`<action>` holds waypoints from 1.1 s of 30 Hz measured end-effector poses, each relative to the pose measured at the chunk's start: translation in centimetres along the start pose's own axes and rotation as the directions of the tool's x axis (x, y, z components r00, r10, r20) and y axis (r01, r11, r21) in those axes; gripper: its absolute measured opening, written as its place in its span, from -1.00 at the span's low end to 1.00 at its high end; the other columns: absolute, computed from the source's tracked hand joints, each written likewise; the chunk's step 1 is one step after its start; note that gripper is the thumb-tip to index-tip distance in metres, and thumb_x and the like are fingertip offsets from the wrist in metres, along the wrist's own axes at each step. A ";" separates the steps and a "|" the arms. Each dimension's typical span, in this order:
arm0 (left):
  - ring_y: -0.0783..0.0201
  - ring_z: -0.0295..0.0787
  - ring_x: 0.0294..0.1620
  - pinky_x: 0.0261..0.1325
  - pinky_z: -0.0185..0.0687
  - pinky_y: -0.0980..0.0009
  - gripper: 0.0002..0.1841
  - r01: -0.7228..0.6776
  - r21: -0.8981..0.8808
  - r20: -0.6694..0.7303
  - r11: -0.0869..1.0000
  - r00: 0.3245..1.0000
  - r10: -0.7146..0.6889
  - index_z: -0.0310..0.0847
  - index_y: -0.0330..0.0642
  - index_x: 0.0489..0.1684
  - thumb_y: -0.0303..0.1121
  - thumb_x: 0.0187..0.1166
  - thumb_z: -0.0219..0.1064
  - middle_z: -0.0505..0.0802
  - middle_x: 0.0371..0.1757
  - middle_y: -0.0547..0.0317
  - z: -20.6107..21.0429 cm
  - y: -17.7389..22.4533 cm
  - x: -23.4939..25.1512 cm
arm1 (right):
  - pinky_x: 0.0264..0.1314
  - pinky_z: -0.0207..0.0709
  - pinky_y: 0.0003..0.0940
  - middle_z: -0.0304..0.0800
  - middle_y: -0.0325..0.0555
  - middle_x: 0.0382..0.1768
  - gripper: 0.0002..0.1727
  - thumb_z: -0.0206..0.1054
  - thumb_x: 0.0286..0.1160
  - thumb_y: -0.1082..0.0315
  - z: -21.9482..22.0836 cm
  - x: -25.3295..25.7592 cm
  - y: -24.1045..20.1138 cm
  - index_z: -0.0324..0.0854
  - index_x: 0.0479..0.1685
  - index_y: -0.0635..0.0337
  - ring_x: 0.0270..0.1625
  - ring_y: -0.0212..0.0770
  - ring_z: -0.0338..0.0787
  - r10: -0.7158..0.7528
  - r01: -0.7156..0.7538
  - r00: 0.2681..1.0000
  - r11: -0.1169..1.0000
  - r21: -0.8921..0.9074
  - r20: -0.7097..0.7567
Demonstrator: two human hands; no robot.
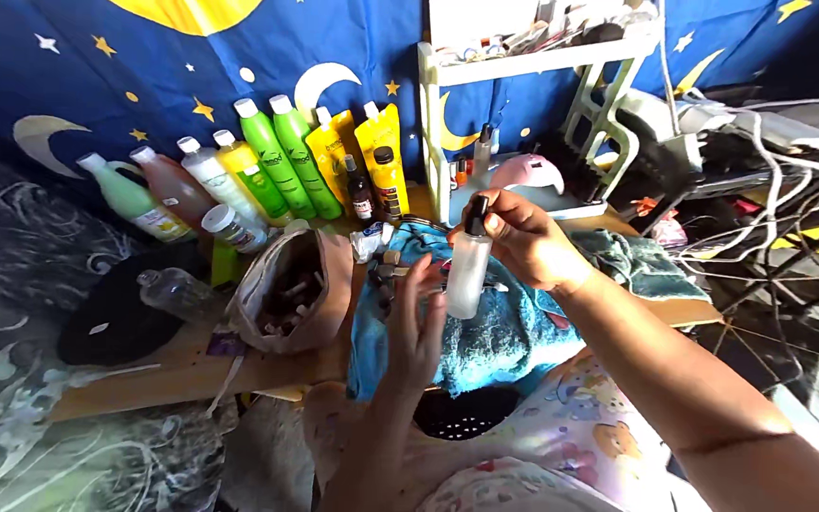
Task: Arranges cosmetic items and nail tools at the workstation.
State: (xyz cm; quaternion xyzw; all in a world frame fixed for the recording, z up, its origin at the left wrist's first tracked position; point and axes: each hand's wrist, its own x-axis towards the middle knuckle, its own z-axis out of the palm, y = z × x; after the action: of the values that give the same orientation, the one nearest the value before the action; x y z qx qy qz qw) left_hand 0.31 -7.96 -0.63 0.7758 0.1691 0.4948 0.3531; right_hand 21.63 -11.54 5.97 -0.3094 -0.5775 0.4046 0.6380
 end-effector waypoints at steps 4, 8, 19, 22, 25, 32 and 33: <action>0.22 0.83 -0.09 -0.06 0.87 0.25 -0.10 0.222 -0.226 0.093 0.949 0.974 -0.206 0.00 0.09 0.85 -0.23 0.49 0.51 0.77 0.20 0.02 0.8 2.1 1.6 | 0.08 0.75 -0.37 0.79 -0.15 -0.02 -0.75 0.15 0.72 0.44 2.8 0.5 -0.7 0.56 0.27 0.18 -0.02 -0.31 0.80 -0.075 0.080 0.997 0.971 -0.226 0.033; 0.34 0.70 -0.55 -0.48 0.72 0.43 -0.60 0.334 -0.311 -0.074 0.890 0.925 -0.373 0.59 -0.22 0.32 -0.29 0.56 0.45 0.82 -0.33 0.11 -3.0 3.2 2.0 | 0.44 0.68 -0.24 0.71 -0.13 0.34 -0.53 0.21 0.71 0.26 3.2 0.1 -0.5 0.44 0.55 0.19 0.34 -0.24 0.75 -0.143 0.165 0.986 0.831 -0.531 0.084; -0.23 0.50 0.49 0.55 0.36 -0.17 -0.35 0.668 0.222 -0.881 0.710 0.449 -0.147 0.45 -0.38 0.53 0.06 0.73 0.19 0.61 0.43 -0.41 -27.6 -6.9 -4.8 | 0.11 0.77 -0.48 0.86 -0.14 -0.08 -0.70 0.24 0.62 0.37 -3.6 -9.5 7.2 0.65 0.14 0.43 -0.10 -0.47 0.85 0.037 -0.153 0.978 0.800 -0.580 -0.207; -0.25 0.53 0.50 0.56 0.36 -0.18 -0.36 0.753 0.208 -0.850 0.624 0.455 -0.266 0.46 -0.37 0.53 -0.01 0.68 0.31 0.64 0.43 -0.41 -30.7 -9.7 -6.3 | 0.09 0.77 -0.51 0.87 -0.20 -0.10 -0.71 0.24 0.63 0.38 -3.7 -11.1 8.3 0.65 0.14 0.43 -0.12 -0.52 0.85 0.051 -0.199 0.962 0.804 -0.561 -0.267; -0.25 0.60 0.43 0.53 0.40 -0.21 -0.44 0.777 0.260 -0.816 0.574 0.494 -0.300 0.57 -0.39 0.42 -0.07 0.66 0.37 0.71 0.33 -0.38 -32.4 -11.2 -5.9 | 0.04 0.77 -0.55 0.87 -0.18 -0.14 -0.70 0.24 0.62 0.36 -3.6 -11.7 9.1 0.66 0.12 0.43 -0.16 -0.54 0.84 0.070 -0.241 0.950 0.785 -0.570 -0.306; -0.28 0.63 0.42 0.53 0.39 -0.21 -0.47 0.803 0.312 -0.809 0.508 0.504 -0.301 0.59 -0.44 0.37 -0.14 0.66 0.39 0.74 0.30 -0.42 -33.6 -13.0 -5.1 | 0.00 0.75 -0.53 0.88 -0.08 -0.15 -0.66 0.25 0.60 0.30 -3.1 -12.0 10.1 0.70 0.11 0.40 -0.18 -0.50 0.84 0.094 -0.306 0.931 0.729 -0.613 -0.353; -0.26 0.63 0.41 0.53 0.40 -0.19 -0.45 0.801 0.305 -0.814 0.516 0.500 -0.295 0.55 -0.44 0.42 -0.15 0.65 0.40 0.73 0.31 -0.41 -33.4 -12.8 -5.2 | 0.00 0.76 -0.51 0.87 -0.06 -0.12 -0.64 0.26 0.59 0.29 -2.9 -11.9 9.9 0.68 0.16 0.40 -0.17 -0.48 0.84 0.094 -0.317 0.926 0.722 -0.615 -0.367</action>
State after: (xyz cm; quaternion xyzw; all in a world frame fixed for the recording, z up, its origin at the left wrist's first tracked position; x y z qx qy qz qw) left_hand -30.53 10.46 -4.43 0.5010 0.7030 0.4908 0.1180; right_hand 22.89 -16.95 -8.77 -0.6381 -0.5372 0.1878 0.5186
